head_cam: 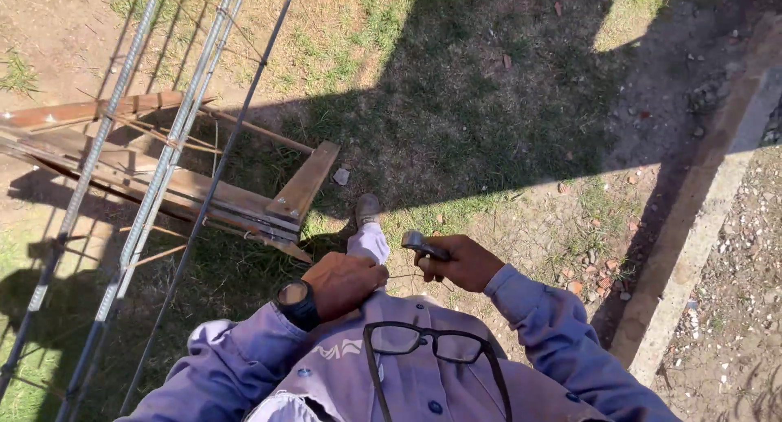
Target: The person uses pliers to twist and secure wire ties around a grid of steel rebar rods. They repeatedly wrap the wire around the intersecting bars and tighten it with the tool to fasten the structure.
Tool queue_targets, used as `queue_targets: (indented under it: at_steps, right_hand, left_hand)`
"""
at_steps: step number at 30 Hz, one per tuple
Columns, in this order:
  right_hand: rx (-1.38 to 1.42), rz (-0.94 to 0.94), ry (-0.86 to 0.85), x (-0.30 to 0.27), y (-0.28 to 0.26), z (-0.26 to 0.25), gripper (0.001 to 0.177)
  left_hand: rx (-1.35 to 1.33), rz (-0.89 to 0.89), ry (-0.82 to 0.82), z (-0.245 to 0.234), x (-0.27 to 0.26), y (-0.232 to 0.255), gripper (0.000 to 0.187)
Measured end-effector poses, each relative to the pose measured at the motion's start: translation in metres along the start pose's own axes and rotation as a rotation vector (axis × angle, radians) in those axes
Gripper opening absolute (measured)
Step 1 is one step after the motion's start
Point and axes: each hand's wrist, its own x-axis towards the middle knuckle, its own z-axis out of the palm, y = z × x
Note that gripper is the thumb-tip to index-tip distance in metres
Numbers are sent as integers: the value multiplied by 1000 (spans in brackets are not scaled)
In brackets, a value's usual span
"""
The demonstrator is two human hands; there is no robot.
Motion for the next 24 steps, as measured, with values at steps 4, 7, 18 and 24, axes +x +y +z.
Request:
queue_targets:
  at_steps: [4, 7, 18, 24]
  right_hand:
    - [103, 53, -55, 18, -17, -44, 10]
    - [275, 52, 8, 27, -11, -74, 16]
    - [474, 32, 17, 103, -45, -215, 7]
    - [341, -71, -88, 162, -32, -331, 12]
  left_hand:
    - [-13, 99, 22, -29, 54, -44, 19]
    - [19, 144, 20, -41, 90, -73, 22]
    - [189, 189, -50, -166, 227, -99, 26]
    - [235, 106, -65, -180, 328, -138, 29]
